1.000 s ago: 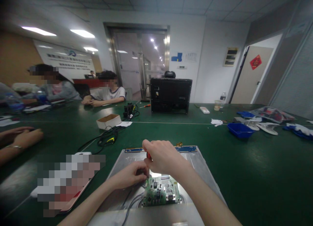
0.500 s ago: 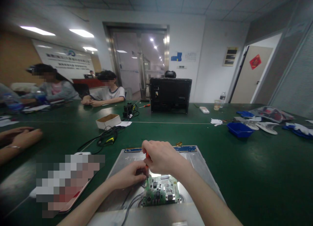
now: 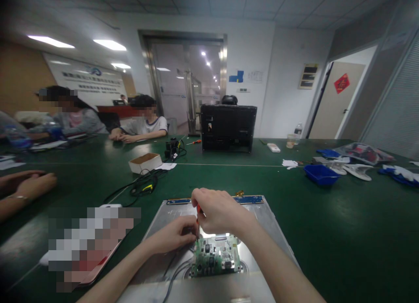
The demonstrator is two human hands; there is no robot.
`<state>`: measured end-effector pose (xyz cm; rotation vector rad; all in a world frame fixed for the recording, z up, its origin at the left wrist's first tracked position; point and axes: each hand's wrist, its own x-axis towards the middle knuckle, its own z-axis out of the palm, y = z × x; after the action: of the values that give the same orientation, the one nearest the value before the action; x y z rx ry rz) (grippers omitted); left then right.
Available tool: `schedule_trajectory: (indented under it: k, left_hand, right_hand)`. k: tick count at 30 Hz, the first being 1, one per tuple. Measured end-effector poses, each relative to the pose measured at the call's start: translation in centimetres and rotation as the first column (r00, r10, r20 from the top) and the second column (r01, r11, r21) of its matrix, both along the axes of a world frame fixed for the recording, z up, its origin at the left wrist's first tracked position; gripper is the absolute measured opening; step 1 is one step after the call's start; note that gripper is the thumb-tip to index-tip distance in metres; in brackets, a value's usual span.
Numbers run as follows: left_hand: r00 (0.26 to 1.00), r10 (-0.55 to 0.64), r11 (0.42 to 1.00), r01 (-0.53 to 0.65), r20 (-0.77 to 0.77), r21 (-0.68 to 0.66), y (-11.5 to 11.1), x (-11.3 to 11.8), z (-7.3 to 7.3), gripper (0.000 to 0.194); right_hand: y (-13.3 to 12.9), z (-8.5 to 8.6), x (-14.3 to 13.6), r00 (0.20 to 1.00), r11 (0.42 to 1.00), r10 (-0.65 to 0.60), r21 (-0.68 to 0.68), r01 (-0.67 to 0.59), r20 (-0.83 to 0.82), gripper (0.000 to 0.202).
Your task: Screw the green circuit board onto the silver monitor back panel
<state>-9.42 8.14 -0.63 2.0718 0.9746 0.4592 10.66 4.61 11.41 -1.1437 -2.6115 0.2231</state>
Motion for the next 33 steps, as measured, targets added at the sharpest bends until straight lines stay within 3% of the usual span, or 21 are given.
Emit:
schedule_trajectory:
  k: [5, 8, 15, 24, 33]
  left_hand:
    - [1.000, 0.001, 1.000, -0.001, -0.018, -0.013, -0.2, 0.1, 0.4, 0.013]
    - [1.000, -0.012, 1.000, 0.011, -0.026, -0.020, -0.1, 0.0, 0.3, 0.012]
    - [1.000, -0.021, 1.000, 0.021, -0.003, 0.002, 0.2, -0.1, -0.3, 0.016]
    - [0.999, -0.027, 1.000, 0.028, 0.022, -0.015, -0.1, 0.0, 0.1, 0.012]
    - [0.998, -0.050, 0.999, 0.050, 0.038, 0.012, 0.4, -0.1, -0.6, 0.014]
  right_hand:
    - [0.0, 0.0, -0.7, 0.988, 0.992, -0.111, 0.074, 0.103, 0.103, 0.010]
    - [0.1, 0.1, -0.8, 0.983, 0.987, -0.146, 0.080, 0.138, 0.110, 0.016]
    - [-0.1, -0.1, -0.1, 0.999, 0.999, -0.017, 0.039, 0.016, 0.034, 0.023]
    - [0.3, -0.2, -0.9, 0.989, 0.990, -0.116, 0.092, 0.108, 0.086, 0.018]
    - [-0.3, -0.2, -0.4, 1.000, 0.999, -0.006, 0.050, 0.005, 0.030, 0.022]
